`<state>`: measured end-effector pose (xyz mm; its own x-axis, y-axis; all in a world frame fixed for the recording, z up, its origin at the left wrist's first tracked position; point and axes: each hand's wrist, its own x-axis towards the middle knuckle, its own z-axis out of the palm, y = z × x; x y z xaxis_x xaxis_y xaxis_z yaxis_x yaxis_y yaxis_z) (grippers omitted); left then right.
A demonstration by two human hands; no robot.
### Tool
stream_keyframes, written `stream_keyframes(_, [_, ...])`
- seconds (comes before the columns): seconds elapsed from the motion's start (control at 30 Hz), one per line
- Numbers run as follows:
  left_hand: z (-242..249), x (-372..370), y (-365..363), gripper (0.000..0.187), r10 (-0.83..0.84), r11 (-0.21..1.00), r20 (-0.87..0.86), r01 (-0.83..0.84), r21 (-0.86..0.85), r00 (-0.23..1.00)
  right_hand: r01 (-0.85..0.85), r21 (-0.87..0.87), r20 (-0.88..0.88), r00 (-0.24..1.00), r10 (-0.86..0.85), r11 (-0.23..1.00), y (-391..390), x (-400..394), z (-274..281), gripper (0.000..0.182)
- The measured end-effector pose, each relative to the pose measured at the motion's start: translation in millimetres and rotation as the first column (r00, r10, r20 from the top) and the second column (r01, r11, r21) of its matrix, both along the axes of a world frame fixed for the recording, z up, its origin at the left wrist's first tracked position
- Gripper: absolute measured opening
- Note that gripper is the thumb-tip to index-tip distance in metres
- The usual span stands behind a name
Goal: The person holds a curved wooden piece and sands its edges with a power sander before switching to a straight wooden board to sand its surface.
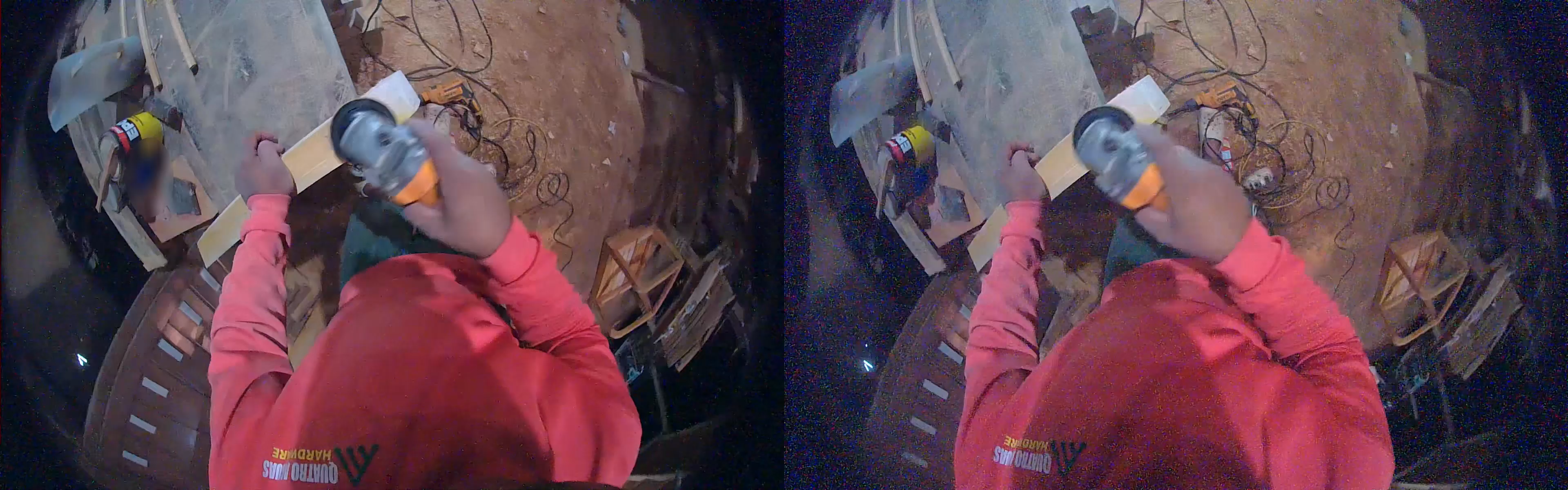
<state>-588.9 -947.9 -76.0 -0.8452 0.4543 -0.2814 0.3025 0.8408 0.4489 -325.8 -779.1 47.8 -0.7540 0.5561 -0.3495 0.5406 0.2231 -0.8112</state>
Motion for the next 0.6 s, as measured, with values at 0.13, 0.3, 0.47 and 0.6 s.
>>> stream_keyframes(0.13, [-2.4,0.2,2.0,0.02,0.051,0.995,0.097,-0.059,0.08,0.994,-0.114,-0.052,0.224,0.967,0.123,0.992,-10.8,-17.8,16.9,0.084])
stream_keyframes(0.3, [-17.1,-4.1,-9.1,0.021,0.066,0.996,0.031,-0.068,0.066,0.997,0.056,-0.002,0.132,0.99,-0.056,0.998,1.7,-2.3,6.8,0.084])
stream_keyframes(0.47, [-8.1,-2.0,-4.7,0.021,0.017,0.998,0.009,-0.018,0.055,1.0,0.175,-0.064,0.022,0.984,-0.174,0.982,16.7,14.2,-15.5,0.083])
stream_keyframes(0.6, [0.0,2.5,2.5,0.022,-0.005,0.997,-0.014,0.006,0.075,1.0,0.232,-0.129,-0.105,0.964,-0.246,0.964,31.8,22.3,-39.7,0.081])
